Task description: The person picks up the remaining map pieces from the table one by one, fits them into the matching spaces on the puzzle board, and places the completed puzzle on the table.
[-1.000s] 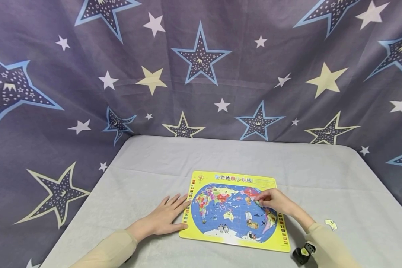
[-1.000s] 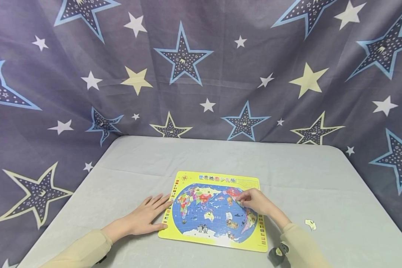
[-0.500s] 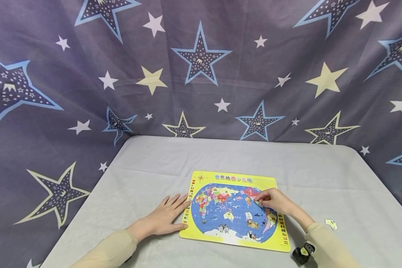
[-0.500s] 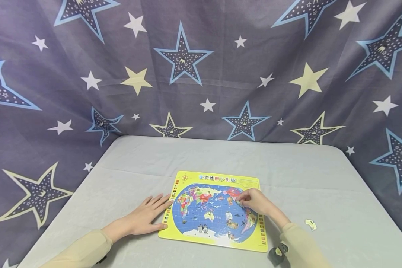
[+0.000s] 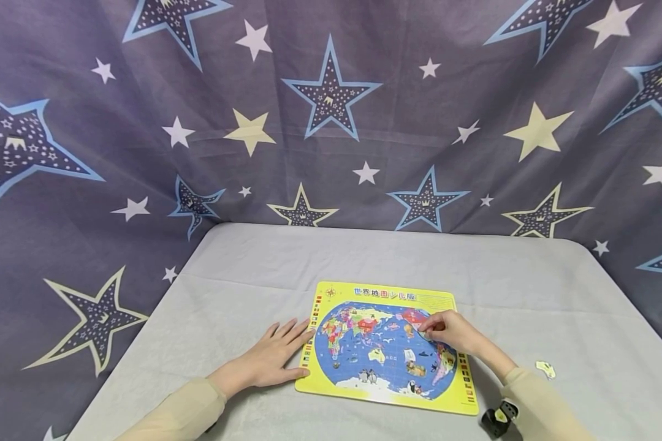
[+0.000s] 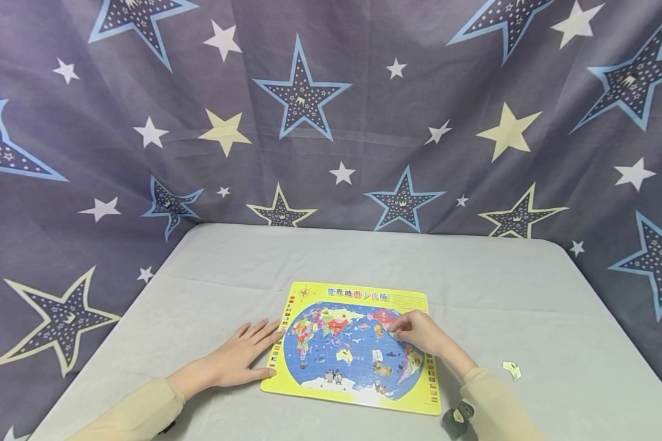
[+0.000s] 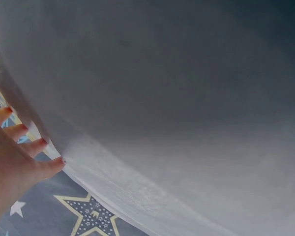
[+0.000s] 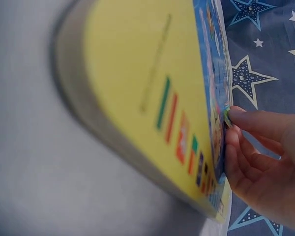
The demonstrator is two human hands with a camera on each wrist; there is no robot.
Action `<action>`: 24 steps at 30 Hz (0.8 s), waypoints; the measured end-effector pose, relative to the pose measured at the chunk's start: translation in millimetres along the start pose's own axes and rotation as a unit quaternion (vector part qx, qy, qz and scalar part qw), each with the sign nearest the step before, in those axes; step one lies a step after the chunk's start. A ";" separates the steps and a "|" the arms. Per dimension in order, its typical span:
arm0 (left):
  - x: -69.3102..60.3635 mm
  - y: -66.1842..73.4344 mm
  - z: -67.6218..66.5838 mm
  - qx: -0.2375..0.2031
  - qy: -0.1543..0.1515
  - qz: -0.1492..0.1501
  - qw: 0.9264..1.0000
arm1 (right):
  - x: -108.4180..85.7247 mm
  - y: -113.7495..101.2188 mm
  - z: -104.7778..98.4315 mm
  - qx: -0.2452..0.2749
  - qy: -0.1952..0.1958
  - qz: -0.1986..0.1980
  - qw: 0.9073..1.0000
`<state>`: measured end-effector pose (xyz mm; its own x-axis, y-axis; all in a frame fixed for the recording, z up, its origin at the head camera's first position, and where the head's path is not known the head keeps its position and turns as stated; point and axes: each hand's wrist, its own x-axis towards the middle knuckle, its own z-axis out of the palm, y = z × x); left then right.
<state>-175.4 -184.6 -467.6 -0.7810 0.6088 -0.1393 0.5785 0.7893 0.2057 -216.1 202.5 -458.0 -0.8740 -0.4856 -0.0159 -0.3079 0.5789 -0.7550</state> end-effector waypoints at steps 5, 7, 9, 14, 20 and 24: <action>-0.4 1.1 -0.8 -0.002 -0.001 0.001 1.000 | -1.0 0.5 1.2 -0.001 0.004 -0.003 1.000; -0.6 1.3 -1.0 -0.002 -0.001 0.001 1.000 | -1.5 0.4 1.7 0.001 0.005 -0.004 1.000; -0.9 1.2 -0.9 -0.001 -0.002 0.002 1.000 | -1.8 0.2 2.1 0.003 0.006 -0.004 1.000; -0.6 -0.2 0.4 0.003 0.002 0.004 1.000 | -1.8 0.2 3.0 0.001 0.008 -0.004 1.000; 0.6 -2.1 3.9 0.007 0.002 0.003 1.000 | -2.7 0.5 4.0 -0.010 0.009 -0.019 1.000; 1.1 -2.9 4.8 0.005 0.001 0.003 1.000 | -2.7 0.4 4.4 -0.016 0.011 -0.025 1.000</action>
<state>-176.8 -185.8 -473.0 -0.7781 0.6130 -0.1371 0.5853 0.7867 0.1961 -212.2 201.2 -461.1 -0.8654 -0.4999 0.0353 -0.3626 0.5758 -0.7328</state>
